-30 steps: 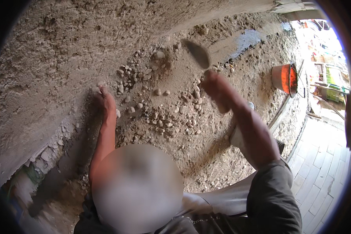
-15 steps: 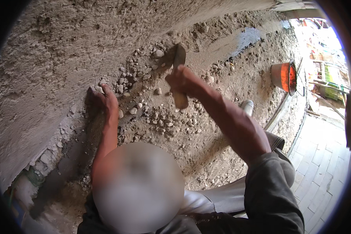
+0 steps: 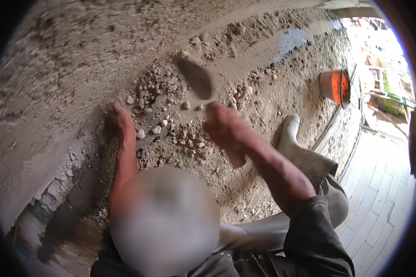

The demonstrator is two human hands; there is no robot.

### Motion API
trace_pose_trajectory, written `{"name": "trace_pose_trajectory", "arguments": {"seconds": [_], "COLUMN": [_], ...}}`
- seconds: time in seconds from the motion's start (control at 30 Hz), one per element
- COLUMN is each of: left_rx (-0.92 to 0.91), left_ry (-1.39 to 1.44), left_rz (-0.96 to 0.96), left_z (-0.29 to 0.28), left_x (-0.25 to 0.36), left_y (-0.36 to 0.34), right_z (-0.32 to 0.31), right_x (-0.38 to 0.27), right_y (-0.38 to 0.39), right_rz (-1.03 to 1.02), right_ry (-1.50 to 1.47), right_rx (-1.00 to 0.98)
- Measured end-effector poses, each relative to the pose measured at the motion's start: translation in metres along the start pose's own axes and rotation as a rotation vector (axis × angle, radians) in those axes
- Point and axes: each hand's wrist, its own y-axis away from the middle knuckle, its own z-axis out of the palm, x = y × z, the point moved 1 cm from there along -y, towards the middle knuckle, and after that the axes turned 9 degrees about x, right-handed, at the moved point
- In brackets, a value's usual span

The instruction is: The person uses a trowel to scrape and level a wet concrete floor, removing excess material and smoothing the surface. They then scoop the excess concrete into a bucket and mix it with a trowel.

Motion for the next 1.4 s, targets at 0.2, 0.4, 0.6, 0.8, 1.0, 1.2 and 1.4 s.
{"name": "trace_pose_trajectory", "arguments": {"seconds": [0.2, 0.4, 0.6, 0.8, 1.0, 1.2, 1.4], "left_rx": [-0.039, -0.002, 0.004, -0.083, -0.109, -0.092, 0.042], "left_ry": [-0.088, -0.124, -0.089, 0.022, -0.074, -0.118, -0.129], "left_rz": [0.032, -0.067, 0.033, 0.006, 0.106, 0.072, -0.008], "left_z": [-0.008, 0.011, 0.000, -0.015, 0.002, 0.009, 0.022], "left_x": [0.039, 0.018, 0.004, 0.031, 0.007, 0.007, -0.010], "left_y": [0.049, 0.025, 0.018, 0.035, 0.033, 0.026, 0.008], "right_z": [0.068, 0.032, -0.042, 0.085, 0.088, 0.041, 0.011], "right_x": [0.046, 0.022, -0.001, 0.049, 0.056, 0.008, -0.027], "right_y": [-0.008, -0.064, -0.024, 0.035, -0.064, -0.094, -0.088], "right_rz": [0.791, 0.795, 1.001, 1.037, 0.166, 0.428, 0.111], "right_ry": [-1.454, -1.729, -1.938, -1.258, -0.189, -0.618, -0.522], "right_rx": [0.009, -0.035, -0.255, -0.033, -0.390, -0.395, -0.345]}}
